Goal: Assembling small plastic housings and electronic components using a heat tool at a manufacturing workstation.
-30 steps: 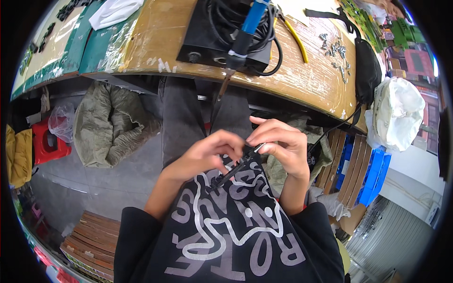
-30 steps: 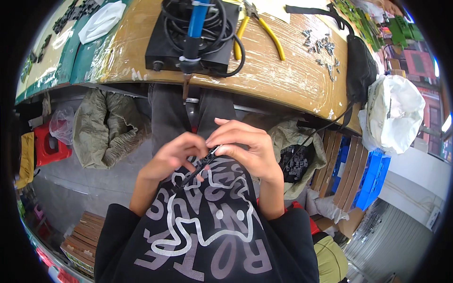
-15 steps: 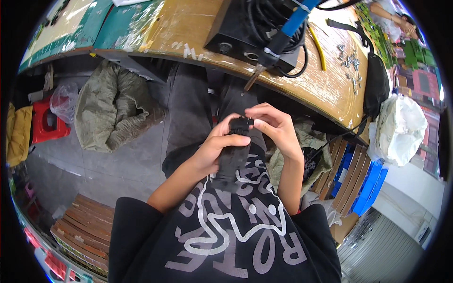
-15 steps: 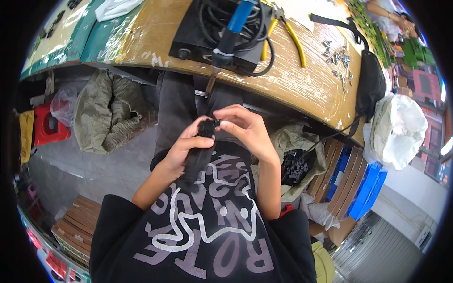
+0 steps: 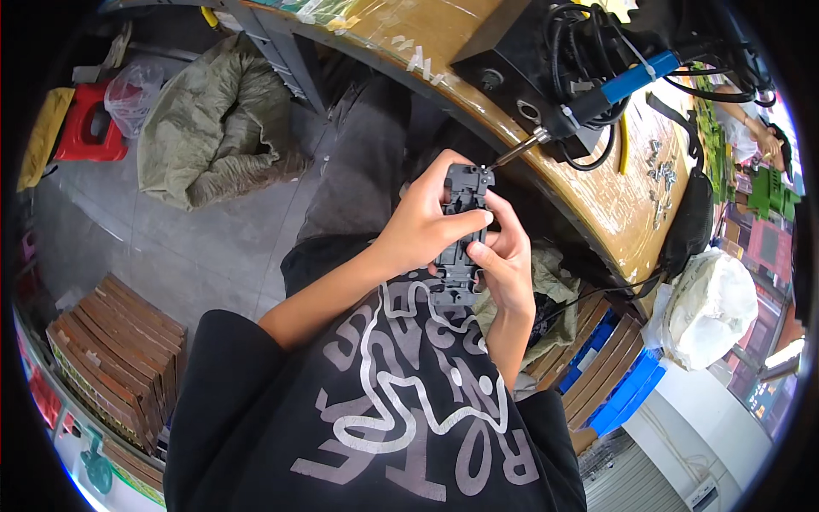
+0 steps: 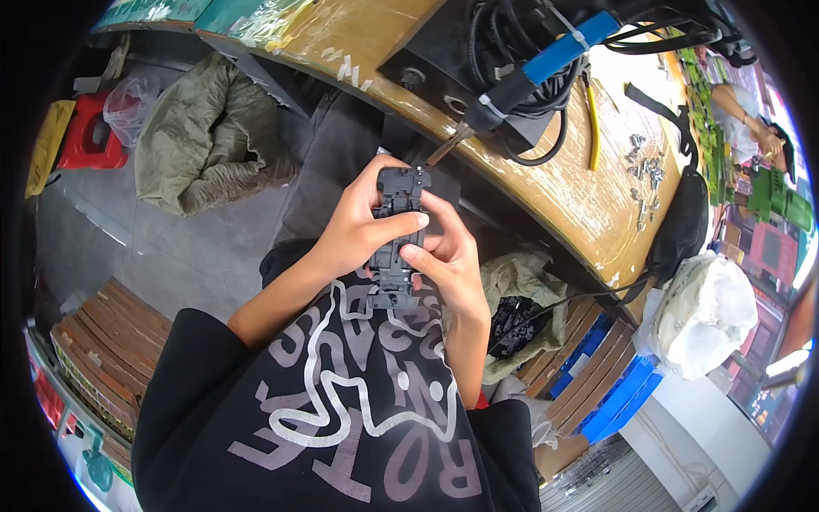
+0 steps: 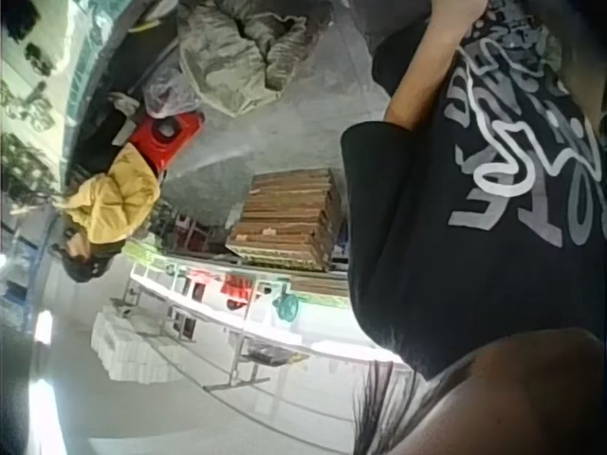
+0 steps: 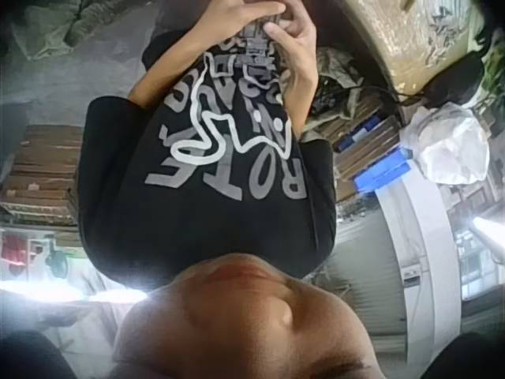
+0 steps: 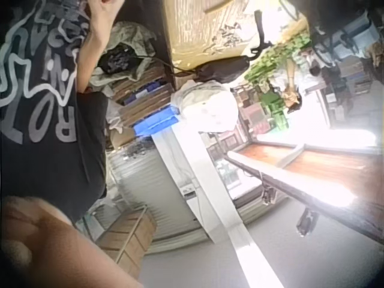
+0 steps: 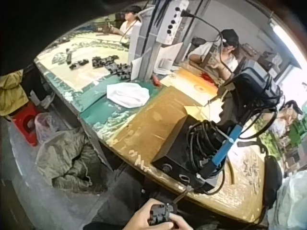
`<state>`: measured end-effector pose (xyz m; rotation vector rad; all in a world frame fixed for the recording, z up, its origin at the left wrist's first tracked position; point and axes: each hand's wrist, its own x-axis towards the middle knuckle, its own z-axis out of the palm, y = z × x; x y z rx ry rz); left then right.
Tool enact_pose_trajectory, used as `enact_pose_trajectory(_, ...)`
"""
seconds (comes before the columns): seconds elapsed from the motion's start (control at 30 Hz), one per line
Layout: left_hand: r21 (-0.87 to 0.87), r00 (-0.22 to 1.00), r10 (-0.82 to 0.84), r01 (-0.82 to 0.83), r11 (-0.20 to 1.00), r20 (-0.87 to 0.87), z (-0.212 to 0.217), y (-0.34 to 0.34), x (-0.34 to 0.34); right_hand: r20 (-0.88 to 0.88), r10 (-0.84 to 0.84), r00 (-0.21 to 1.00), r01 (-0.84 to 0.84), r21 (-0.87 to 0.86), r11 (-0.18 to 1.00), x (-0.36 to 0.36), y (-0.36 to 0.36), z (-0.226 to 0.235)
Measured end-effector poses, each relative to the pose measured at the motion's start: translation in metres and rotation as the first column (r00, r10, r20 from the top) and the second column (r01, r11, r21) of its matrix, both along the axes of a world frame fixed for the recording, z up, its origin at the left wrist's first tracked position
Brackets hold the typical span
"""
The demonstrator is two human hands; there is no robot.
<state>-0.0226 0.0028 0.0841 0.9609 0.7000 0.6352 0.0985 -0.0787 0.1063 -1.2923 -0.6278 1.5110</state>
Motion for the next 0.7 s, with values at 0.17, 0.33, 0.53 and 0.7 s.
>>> enact_pose_trajectory(0.17,-0.038,0.999,0.016,-0.014,0.999,0.052,-0.0011,0.0018,0.0000,0.013,-0.011,1.000,0.011,0.003,1.000,0.0007,0.0046,0.0008)
enact_pose_trajectory(0.33,-0.030,0.997,0.000,0.002,1.000,0.075,-0.0015,0.0036,0.0027,0.035,-0.025,0.999,0.024,0.024,0.999,0.0003,0.0055,0.0043)
enact_pose_trajectory(0.53,-0.043,0.997,-0.012,0.015,0.999,0.080,-0.0011,0.0017,0.0016,0.028,-0.039,0.999,0.038,0.028,0.999,0.0001,0.0032,0.0032)
enact_pose_trajectory(0.7,-0.055,0.994,-0.008,0.014,0.998,0.107,0.0005,0.0016,0.0023,0.024,-0.055,0.998,0.055,0.009,0.998,-0.0006,0.0014,0.0042)
